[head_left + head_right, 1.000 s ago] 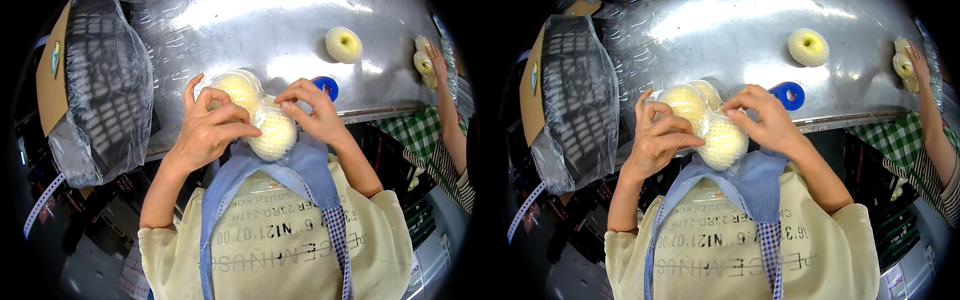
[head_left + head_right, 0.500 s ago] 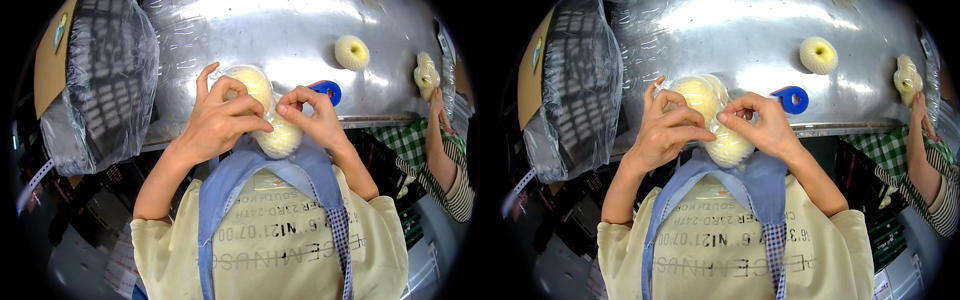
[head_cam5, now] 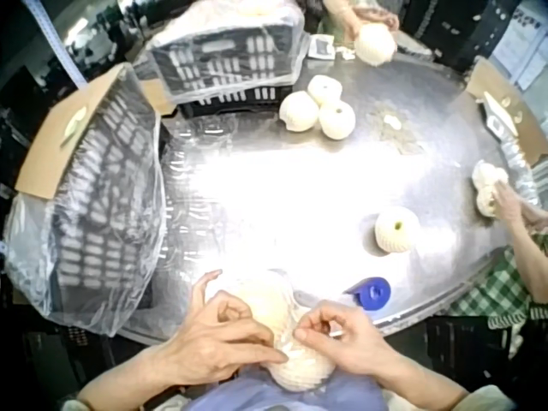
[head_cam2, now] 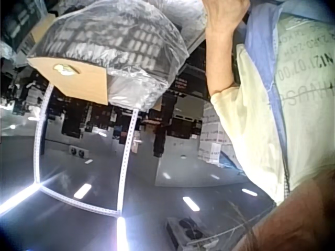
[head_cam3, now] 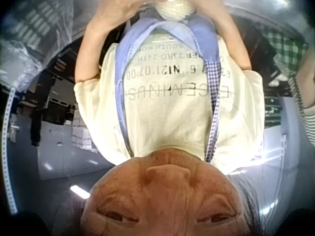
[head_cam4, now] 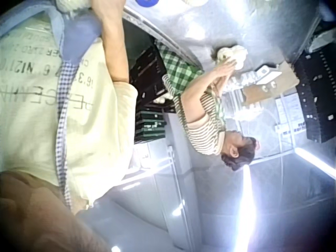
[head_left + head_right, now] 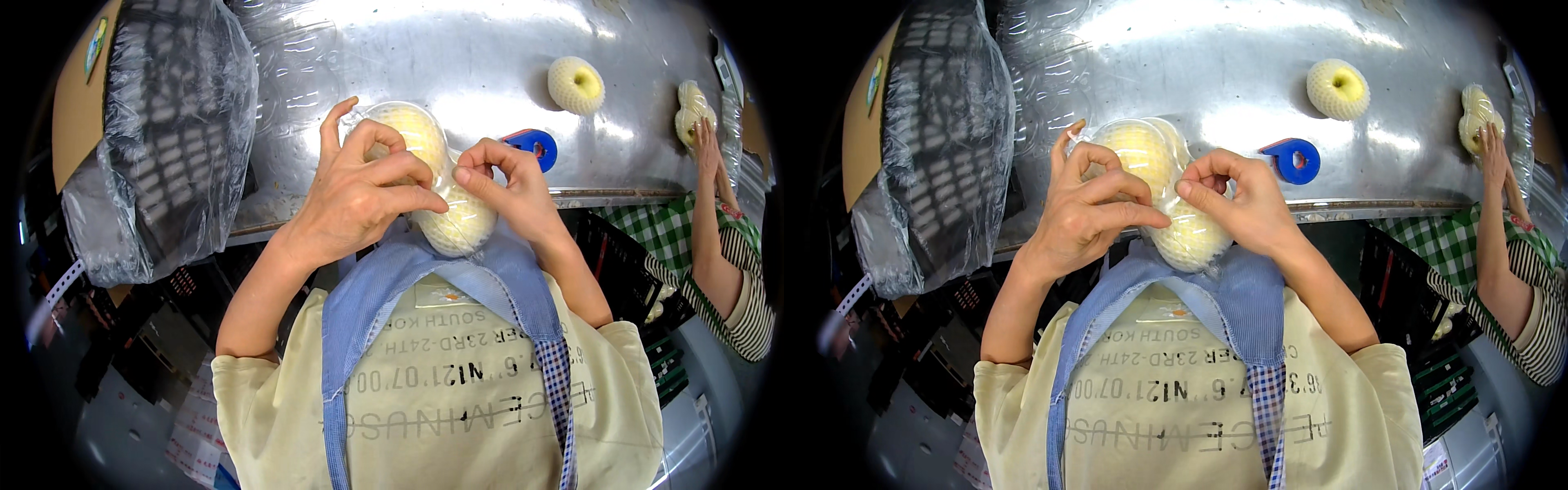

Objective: The person places foam-netted apples into a clear plastic tray on a metal table. They then use a handheld tape dispenser to seal the plastic wrap over the apples. Finally, the person lifts the sealed tray and places it into a black crate alongside other packaged units.

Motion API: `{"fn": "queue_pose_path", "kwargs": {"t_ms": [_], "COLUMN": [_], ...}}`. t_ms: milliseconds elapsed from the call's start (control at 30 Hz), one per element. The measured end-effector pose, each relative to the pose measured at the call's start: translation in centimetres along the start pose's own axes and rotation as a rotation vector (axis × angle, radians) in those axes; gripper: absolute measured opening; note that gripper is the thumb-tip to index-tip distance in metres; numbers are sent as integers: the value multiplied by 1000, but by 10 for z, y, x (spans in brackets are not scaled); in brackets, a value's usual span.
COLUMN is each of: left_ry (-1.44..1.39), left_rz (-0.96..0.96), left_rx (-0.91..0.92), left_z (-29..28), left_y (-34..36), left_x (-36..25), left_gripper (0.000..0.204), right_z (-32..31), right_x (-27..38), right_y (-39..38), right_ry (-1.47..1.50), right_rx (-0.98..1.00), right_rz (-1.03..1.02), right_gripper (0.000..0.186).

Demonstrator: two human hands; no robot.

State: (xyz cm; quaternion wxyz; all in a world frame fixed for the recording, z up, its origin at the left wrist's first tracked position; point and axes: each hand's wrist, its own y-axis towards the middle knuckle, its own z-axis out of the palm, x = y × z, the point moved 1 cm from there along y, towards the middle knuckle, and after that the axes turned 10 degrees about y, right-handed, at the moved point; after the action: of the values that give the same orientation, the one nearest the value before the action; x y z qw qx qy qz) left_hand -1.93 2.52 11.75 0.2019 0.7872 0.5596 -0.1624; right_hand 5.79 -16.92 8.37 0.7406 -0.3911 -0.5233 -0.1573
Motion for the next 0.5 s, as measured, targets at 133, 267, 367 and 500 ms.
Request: {"fn": "queue_pose_path", "kwargs": {"t_ms": [133, 267, 367, 500], "left_ry": [1, 0, -3, -46], "left_rz": [-3, -7, 1, -44], "left_rx": [8, 4, -12, -7], "left_z": [0, 0, 1, 0], "left_y": [0, 0, 0, 3], "left_x": [0, 0, -1, -1], "left_gripper": [20, 20, 21, 31], "right_z": [0, -2, -6, -6], "right_x": [-4, -7, -12, -15], "right_y": [1, 3, 10, 11], "right_ry": [-1, -24, 151, 201], "right_rx": [-19, -6, -45, 47], "right_rz": [6, 50, 39, 17], "right_gripper": [18, 19, 28, 41]}}
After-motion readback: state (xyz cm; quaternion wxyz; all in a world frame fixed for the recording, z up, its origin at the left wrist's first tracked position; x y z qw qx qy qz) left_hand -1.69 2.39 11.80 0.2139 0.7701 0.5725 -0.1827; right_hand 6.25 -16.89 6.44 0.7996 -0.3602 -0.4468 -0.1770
